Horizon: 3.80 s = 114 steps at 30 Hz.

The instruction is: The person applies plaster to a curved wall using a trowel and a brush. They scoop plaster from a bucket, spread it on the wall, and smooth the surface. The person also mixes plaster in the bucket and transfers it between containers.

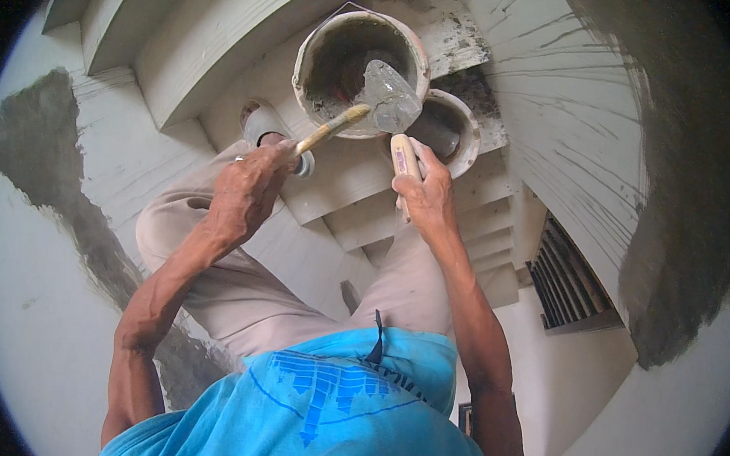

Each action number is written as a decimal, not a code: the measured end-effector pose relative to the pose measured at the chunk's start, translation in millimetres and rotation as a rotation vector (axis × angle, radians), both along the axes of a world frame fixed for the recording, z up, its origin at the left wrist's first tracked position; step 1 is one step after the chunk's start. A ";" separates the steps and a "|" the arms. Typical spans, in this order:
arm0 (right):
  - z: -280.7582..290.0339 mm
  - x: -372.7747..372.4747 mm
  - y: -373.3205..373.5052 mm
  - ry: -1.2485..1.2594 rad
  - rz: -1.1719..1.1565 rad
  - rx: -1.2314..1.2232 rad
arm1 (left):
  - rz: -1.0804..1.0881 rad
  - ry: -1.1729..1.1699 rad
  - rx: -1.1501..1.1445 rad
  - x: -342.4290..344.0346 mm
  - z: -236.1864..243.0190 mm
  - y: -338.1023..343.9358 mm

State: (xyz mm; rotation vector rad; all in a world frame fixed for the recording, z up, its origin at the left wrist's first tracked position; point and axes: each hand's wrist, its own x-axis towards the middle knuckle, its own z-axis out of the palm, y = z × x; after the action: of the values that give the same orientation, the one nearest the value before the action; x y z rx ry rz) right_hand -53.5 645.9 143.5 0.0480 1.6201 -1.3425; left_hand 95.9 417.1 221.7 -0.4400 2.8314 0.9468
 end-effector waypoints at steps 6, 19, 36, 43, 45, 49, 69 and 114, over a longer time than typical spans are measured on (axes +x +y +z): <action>9.5 4.2 -19.9 -0.167 -0.025 -0.037 | -0.076 -0.208 -0.103 -12.7 -13.0 6.0; 13.6 10.3 -28.3 -0.099 0.062 0.005 | -0.214 -0.323 -0.261 -23.3 -49.7 3.5; 21.0 27.2 -12.0 -0.064 0.044 0.076 | -0.300 -0.253 -0.335 -49.4 -84.6 8.7; 25.1 34.4 -3.1 -0.077 0.057 0.092 | -0.301 -0.362 -0.331 -53.2 -99.0 -1.9; 31.7 35.4 0.5 -0.089 0.034 0.140 | -0.283 -0.269 -0.351 -52.8 -102.3 -5.7; 39.4 28.6 8.9 -0.087 -0.008 0.085 | -0.243 -0.257 -0.348 -50.1 -102.3 -13.3; 7.9 -9.6 -15.6 -0.332 -0.231 -0.091 | -0.164 -0.146 -0.060 -69.1 -27.6 -27.7; 21.3 2.5 12.5 -0.399 -0.298 -0.111 | -0.117 -0.225 -0.127 -96.3 -30.2 -29.5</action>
State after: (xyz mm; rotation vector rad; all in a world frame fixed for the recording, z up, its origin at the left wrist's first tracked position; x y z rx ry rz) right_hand -51.0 658.5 164.8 0.4772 1.2311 -1.5322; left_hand -0.4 387.6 191.5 -0.3632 2.6871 0.6539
